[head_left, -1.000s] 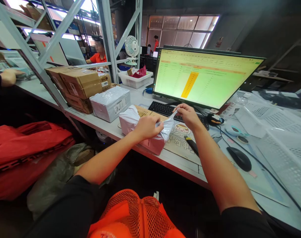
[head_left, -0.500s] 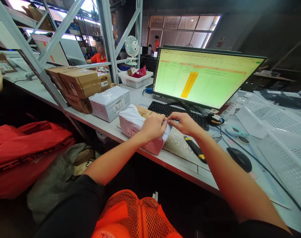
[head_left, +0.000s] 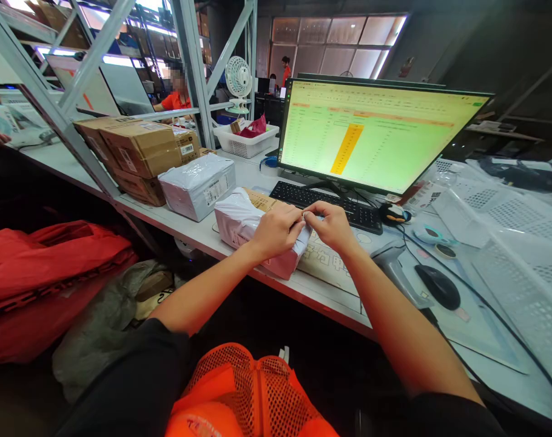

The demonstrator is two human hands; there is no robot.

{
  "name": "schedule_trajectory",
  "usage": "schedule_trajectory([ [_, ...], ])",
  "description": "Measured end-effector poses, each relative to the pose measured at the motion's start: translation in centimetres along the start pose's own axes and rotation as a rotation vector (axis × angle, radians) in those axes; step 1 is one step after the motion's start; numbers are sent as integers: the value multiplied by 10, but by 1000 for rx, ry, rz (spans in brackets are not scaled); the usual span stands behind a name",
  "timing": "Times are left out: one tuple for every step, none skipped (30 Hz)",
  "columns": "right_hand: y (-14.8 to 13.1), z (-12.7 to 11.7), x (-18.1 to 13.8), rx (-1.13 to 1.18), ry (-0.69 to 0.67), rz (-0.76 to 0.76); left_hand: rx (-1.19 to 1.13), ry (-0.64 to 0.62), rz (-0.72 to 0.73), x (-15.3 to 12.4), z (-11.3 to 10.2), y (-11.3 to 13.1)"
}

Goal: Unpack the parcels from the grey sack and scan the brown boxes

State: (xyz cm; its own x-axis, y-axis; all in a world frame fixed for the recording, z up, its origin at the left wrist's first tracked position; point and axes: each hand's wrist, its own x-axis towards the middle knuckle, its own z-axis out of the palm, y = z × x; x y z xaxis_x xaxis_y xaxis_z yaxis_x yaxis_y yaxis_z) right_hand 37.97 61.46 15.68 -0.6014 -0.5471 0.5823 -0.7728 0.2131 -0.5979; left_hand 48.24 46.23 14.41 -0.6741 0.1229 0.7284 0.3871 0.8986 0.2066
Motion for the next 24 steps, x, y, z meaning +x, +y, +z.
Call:
schedule_trajectory([
  [0,1,0,21,-1,23,-18,5,22,-1,-1,-1],
  [0,3,1,45,-1,42,-35,3,36,-1,-2,-2],
  [1,3,1,75,-5,55,-50,-1,40,-2,-3,-2],
  [1,3,2,108,-23,60,-64,-9,35,-1,-4,-2],
  [1,1,2,142,-47,51,-78,-22,23,-1,-4,-2],
  [3,-2,2,172,-67,29,-90,-36,5,-1,-5,-2],
  [5,-7,0,196,-77,1,-99,-48,-17,0,-6,-1],
  [9,-14,-4,205,-70,-18,-100,-57,-41,0,-7,0],
  [15,-23,-10,188,-42,-21,-89,-66,-64,0,-9,0],
  [24,-32,-18,138,-2,-2,-65,-74,-88,0,-11,0],
  [34,-41,-29,51,36,39,-28,-81,-113,0,-14,-1],
  [45,-48,-43,-67,51,95,13,-91,-139,1,-18,-3],
  [56,-55,-58,-210,40,161,49,-111,-163,2,-22,-6],
  [68,-59,-74,-358,5,229,67,-145,-182,4,-27,-10],
  [78,-60,-90,-489,-49,295,59,-196,-191,7,-31,-14],
  [86,-59,-104,-591,-110,347,22,-260,-186,11,-36,-18],
  [93,-56,-117,-663,-166,381,-38,-325,-172,15,-40,-22],
  [96,-53,-126,-709,-212,396,-106,-380,-152,18,-44,-26],
  [98,-49,-133,-734,-238,395,-170,-417,-135,21,-47,-29],
  [97,-46,-136,-743,-246,385,-219,-432,-125,22,-50,-31],
  [95,-45,-137,-739,-232,375,-248,-431,-123,23,-53,-34],
  [90,-46,-134,-716,-207,365,-255,-418,-120,22,-57,-36],
  [83,-50,-130,-671,-177,354,-241,-400,-111,21,-60,-38],
  [73,-57,-124,-605,-154,340,-217,-383,-97,19,-62,-41],
])
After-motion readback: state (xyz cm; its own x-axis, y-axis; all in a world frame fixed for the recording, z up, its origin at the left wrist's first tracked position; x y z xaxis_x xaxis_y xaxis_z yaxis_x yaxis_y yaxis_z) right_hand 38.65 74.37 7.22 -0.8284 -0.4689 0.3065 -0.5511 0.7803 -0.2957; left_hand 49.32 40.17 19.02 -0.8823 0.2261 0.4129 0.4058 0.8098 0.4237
